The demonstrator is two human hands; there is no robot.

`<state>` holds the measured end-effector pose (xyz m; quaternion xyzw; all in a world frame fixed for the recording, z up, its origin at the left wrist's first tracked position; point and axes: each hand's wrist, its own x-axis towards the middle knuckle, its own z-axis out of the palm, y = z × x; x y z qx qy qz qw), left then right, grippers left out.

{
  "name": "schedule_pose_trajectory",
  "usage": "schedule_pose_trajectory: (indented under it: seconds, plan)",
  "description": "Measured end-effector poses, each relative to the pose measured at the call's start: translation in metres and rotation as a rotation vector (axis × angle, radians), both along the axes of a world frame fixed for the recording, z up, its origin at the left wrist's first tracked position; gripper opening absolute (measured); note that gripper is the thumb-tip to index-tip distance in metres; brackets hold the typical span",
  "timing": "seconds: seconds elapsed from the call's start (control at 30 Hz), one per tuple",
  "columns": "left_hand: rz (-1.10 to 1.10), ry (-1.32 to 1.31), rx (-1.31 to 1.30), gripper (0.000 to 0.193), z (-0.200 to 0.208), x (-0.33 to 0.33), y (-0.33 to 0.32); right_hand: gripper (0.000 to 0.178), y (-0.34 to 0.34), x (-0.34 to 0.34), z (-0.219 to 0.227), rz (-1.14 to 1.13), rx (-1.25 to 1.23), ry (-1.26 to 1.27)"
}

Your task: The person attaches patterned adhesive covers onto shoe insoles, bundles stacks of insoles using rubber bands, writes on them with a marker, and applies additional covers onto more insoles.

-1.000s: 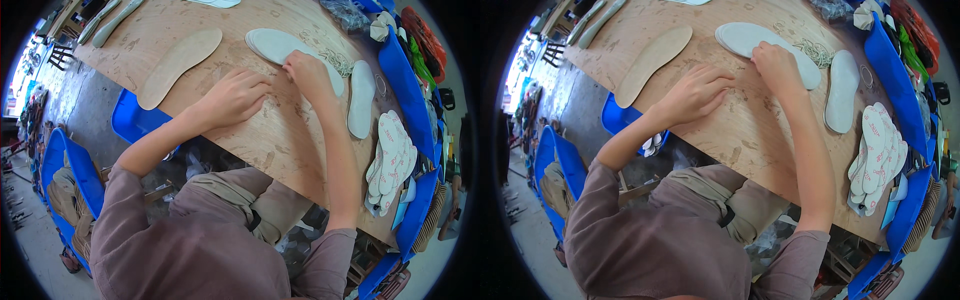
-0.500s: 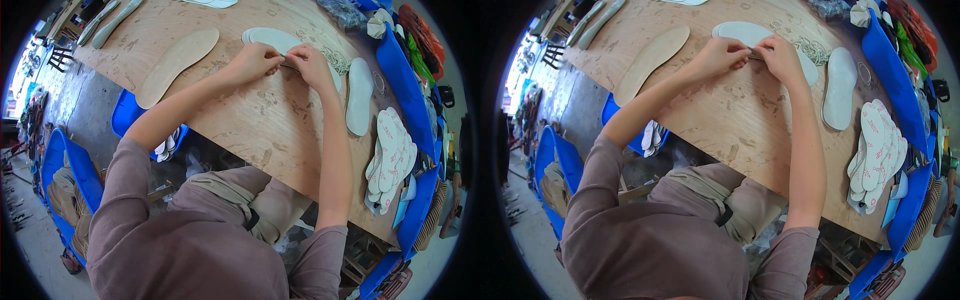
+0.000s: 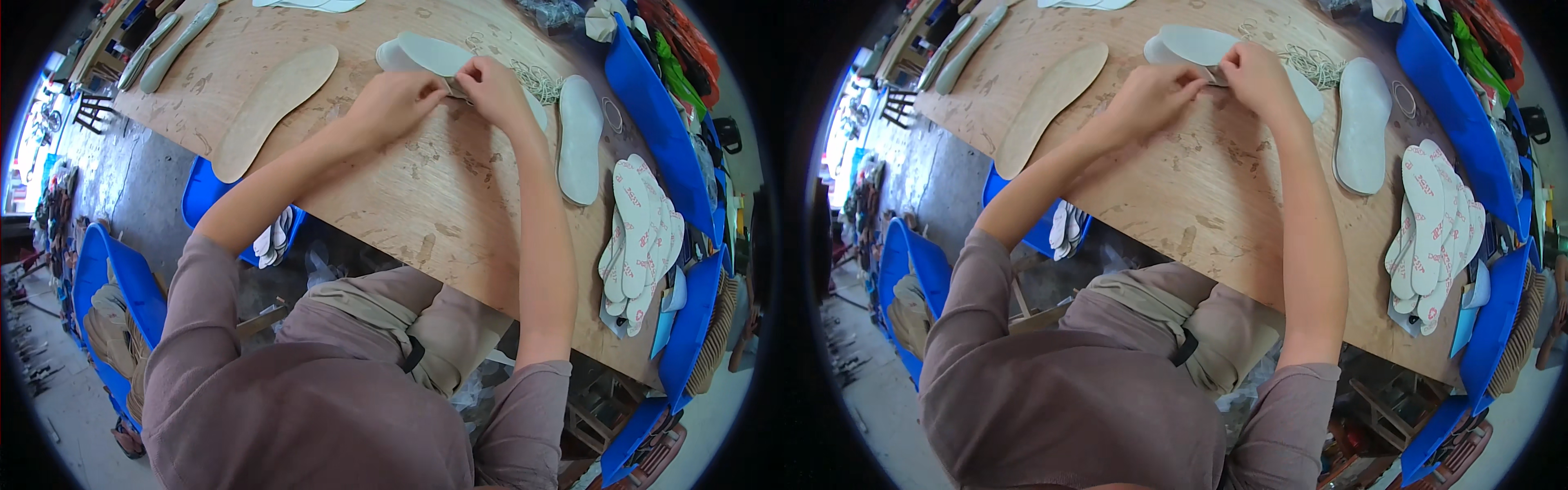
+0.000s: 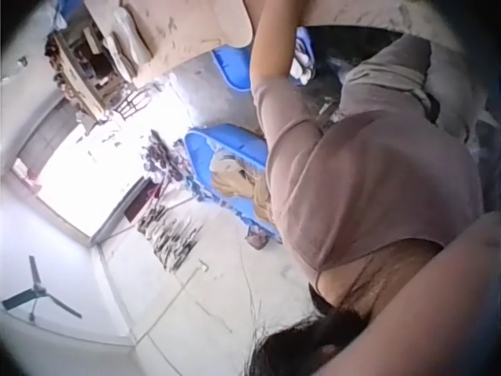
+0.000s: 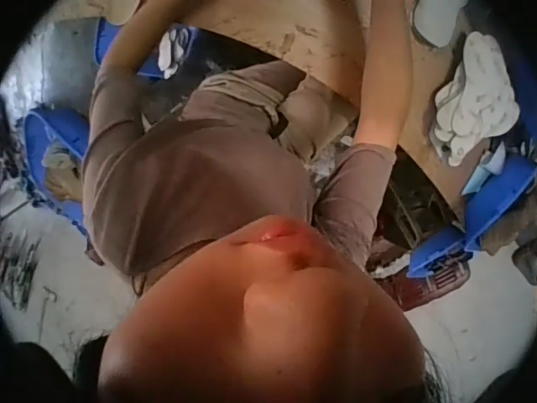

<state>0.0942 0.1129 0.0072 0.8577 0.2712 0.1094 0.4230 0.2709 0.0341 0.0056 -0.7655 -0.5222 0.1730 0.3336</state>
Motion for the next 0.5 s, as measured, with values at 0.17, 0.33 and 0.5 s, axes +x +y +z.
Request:
schedule_pose_trajectory:
  seconds: [0.17,0.33,0.5]
  plan:
    - [-0.284,-0.344,1.004,0.023,-0.019,0.002,-0.012,0.012,-0.004,0.015,-0.015,0.204,0.189,-0.448]
    - [-0.224,-0.097,0.987,0.033,-0.017,-0.013,-0.005,0.02,0.01,-0.009,-0.021,0.167,0.162,-0.585]
    - [-0.264,-0.039,1.13,0.042,-0.02,-0.016,-0.004,0.025,0.007,-0.022,-0.017,0.038,0.189,-0.692]
